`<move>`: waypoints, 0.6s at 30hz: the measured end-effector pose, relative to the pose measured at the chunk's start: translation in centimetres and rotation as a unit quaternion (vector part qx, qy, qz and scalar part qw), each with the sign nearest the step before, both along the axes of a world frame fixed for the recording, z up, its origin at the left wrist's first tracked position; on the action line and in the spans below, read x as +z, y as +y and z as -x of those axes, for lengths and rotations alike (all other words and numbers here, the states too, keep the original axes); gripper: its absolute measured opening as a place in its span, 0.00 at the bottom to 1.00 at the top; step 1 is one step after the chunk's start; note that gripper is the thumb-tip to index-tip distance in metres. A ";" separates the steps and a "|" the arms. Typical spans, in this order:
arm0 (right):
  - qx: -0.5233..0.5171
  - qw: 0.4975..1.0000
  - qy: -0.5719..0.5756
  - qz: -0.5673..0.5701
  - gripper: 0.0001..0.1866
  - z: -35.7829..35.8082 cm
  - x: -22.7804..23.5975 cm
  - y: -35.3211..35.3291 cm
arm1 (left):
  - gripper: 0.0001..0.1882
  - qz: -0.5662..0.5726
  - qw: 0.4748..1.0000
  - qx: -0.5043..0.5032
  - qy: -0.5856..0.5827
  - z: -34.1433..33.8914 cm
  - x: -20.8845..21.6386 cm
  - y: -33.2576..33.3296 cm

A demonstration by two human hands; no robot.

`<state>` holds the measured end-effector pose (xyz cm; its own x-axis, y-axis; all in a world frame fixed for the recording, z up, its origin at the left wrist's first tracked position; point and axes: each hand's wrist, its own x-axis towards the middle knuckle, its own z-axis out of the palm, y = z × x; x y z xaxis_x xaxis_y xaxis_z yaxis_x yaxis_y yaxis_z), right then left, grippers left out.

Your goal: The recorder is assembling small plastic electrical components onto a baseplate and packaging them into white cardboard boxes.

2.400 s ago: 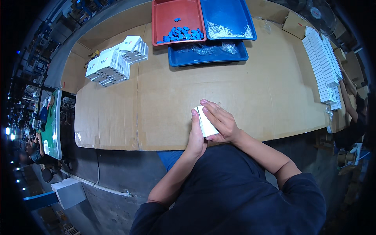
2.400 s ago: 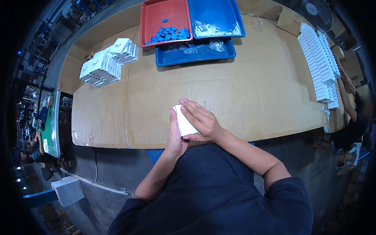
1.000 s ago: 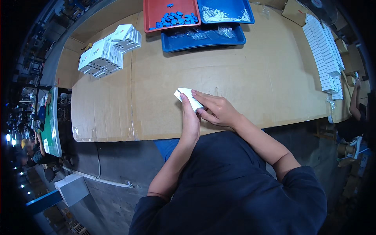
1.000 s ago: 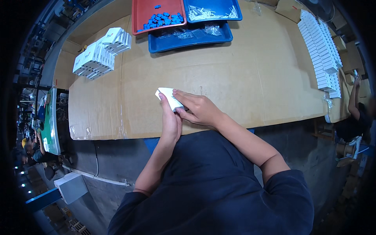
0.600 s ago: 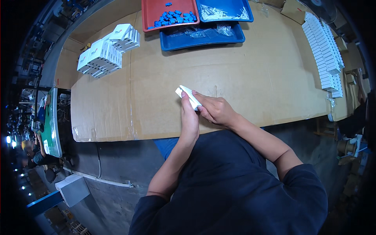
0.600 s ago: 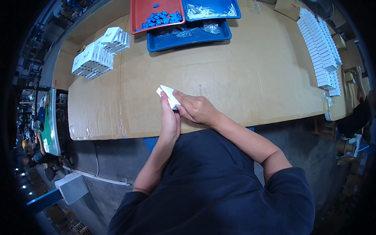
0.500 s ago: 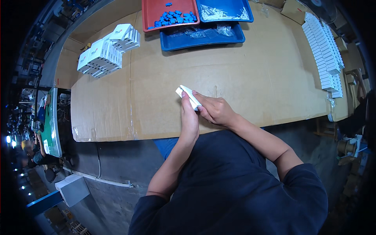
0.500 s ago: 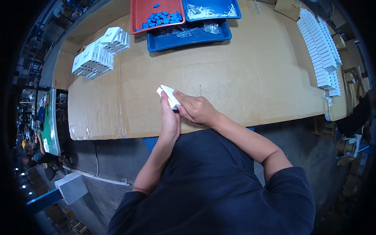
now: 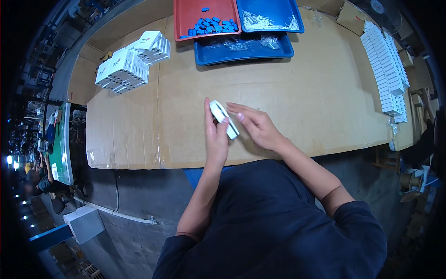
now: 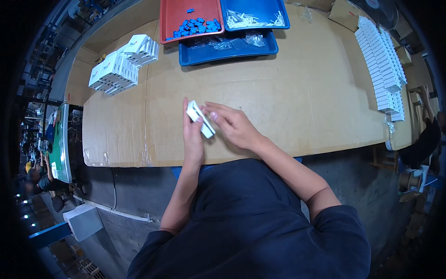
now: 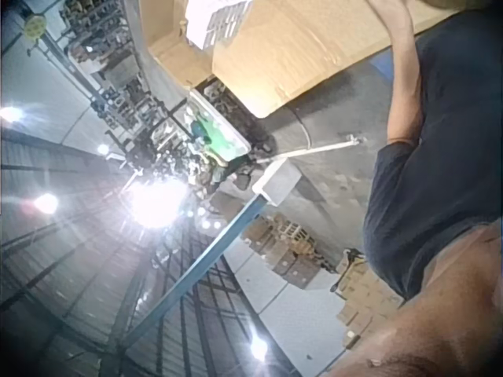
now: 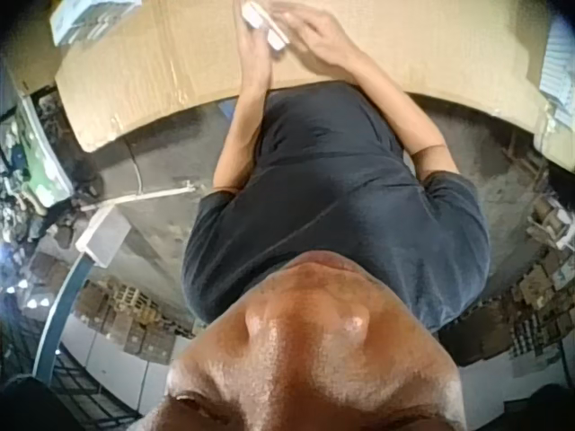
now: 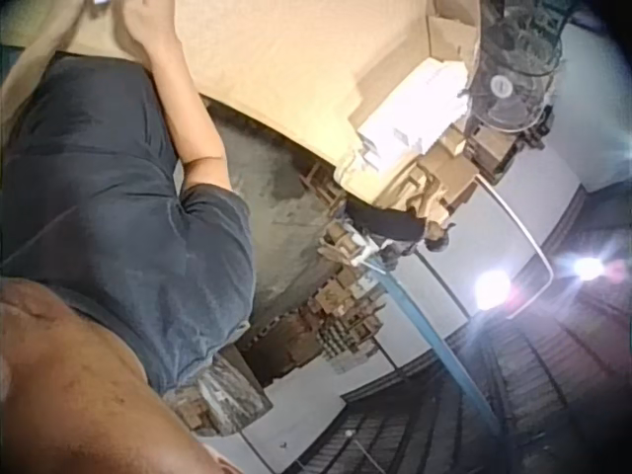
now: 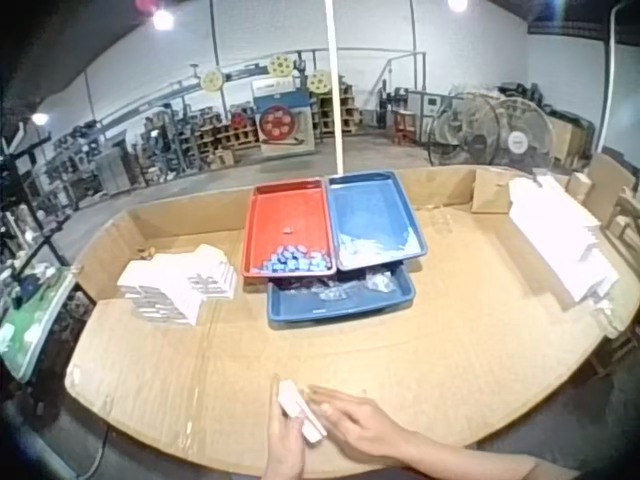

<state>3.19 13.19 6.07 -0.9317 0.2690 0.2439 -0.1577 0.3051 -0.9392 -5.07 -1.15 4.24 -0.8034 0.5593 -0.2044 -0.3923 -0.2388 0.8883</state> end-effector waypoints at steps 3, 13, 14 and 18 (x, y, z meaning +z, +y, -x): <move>-0.001 0.977 -0.093 0.190 0.23 0.0 1.0 0.1 | 0.58 0.032 0.961 -0.026 0.274 0.0 0.8 -0.1; -0.007 0.973 -0.002 0.229 0.26 0.1 2.0 -1.4 | 0.47 -0.073 0.986 -0.036 0.146 -0.4 1.7 0.6; -0.011 0.988 0.042 0.148 0.27 0.2 1.8 -1.6 | 0.47 -0.073 0.986 -0.034 0.146 -0.7 2.2 0.9; -0.051 0.998 0.048 -0.002 0.28 -0.2 2.6 -2.5 | 0.43 -0.033 0.991 0.034 0.125 -1.6 3.5 2.4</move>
